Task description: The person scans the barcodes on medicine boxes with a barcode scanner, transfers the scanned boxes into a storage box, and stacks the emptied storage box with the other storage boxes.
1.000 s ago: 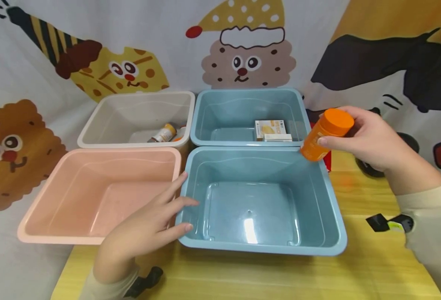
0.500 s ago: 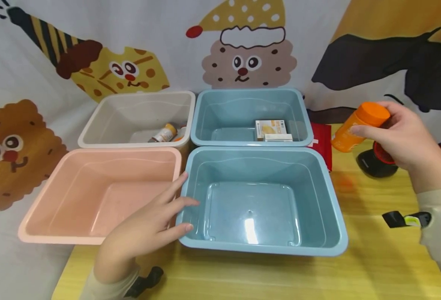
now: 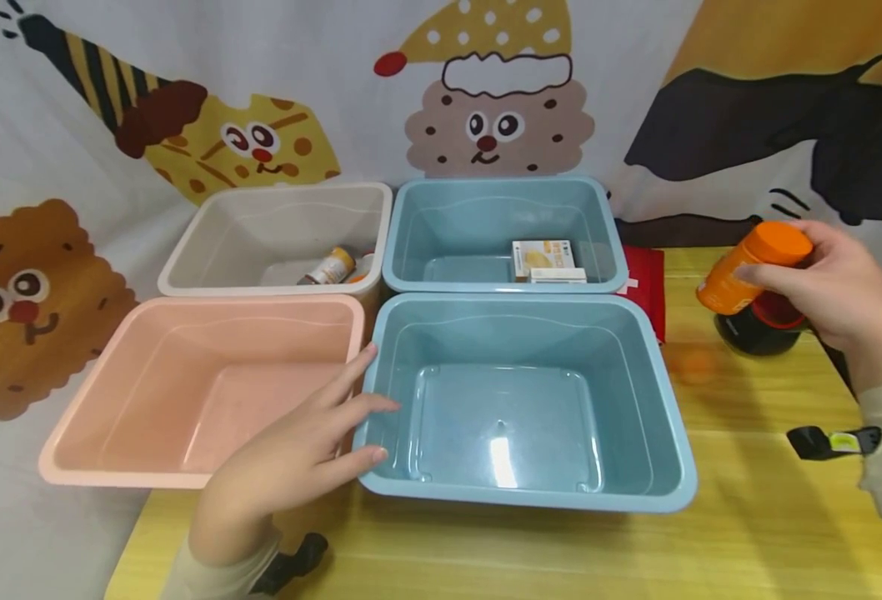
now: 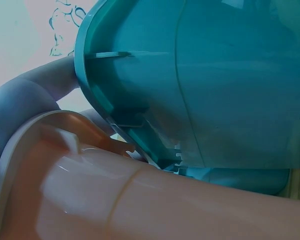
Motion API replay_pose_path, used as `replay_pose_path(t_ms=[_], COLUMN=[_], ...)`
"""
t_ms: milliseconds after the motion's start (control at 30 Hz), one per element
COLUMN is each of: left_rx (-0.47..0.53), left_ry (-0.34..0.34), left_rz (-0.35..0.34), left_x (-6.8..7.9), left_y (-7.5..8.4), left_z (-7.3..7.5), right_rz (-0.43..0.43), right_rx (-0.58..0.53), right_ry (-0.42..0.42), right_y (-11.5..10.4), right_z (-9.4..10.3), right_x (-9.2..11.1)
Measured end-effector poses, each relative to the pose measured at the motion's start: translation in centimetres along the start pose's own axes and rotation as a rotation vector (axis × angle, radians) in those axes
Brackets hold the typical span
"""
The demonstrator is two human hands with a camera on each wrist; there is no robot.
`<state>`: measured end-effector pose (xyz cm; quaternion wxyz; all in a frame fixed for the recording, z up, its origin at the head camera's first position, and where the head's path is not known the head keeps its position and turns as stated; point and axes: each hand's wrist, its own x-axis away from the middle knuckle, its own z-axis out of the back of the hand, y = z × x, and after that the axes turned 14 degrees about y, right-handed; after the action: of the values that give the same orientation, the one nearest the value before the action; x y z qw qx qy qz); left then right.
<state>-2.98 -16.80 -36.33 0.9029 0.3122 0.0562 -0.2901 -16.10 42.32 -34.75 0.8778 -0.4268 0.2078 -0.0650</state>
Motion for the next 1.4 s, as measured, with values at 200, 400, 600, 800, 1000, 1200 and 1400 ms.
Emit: replay_pose_path(t_ms=[200, 400, 600, 800, 1000, 1200, 1400], left_rx=[-0.002, 0.002, 0.003, -0.005, 0.001, 0.008, 0.011], left_ry=[0.002, 0.006, 0.005, 0.003, 0.018, 0.016, 0.010], left_rz=[-0.010, -0.011, -0.014, -0.010, -0.026, -0.030, -0.021], left_x=[0.0, 0.0, 0.0, 0.1, 0.1, -0.1, -0.1], left_y=[-0.1, -0.1, -0.1, 0.0, 0.1, 0.2, 0.1], left_z=[0.0, -0.1, 0.0, 0.1, 0.2, 0.3, 0.4], right_rz=[-0.013, -0.004, -0.001, -0.039, -0.015, -0.006, -0.036], right_rx=[0.130, 0.219, 0.181, 0.150, 0.070, 0.051, 0.123], right_ry=[-0.037, -0.072, -0.083, -0.057, 0.003, 0.032, 0.031], right_y=[0.7, 0.8, 0.8, -0.2, -1.9, -4.3, -8.3], right_z=[0.3, 0.1, -0.1, -0.2, -0.9, -1.9, -3.3], right_x=[0.0, -0.1, -0.1, -0.4, -1.4, -2.2, -2.1])
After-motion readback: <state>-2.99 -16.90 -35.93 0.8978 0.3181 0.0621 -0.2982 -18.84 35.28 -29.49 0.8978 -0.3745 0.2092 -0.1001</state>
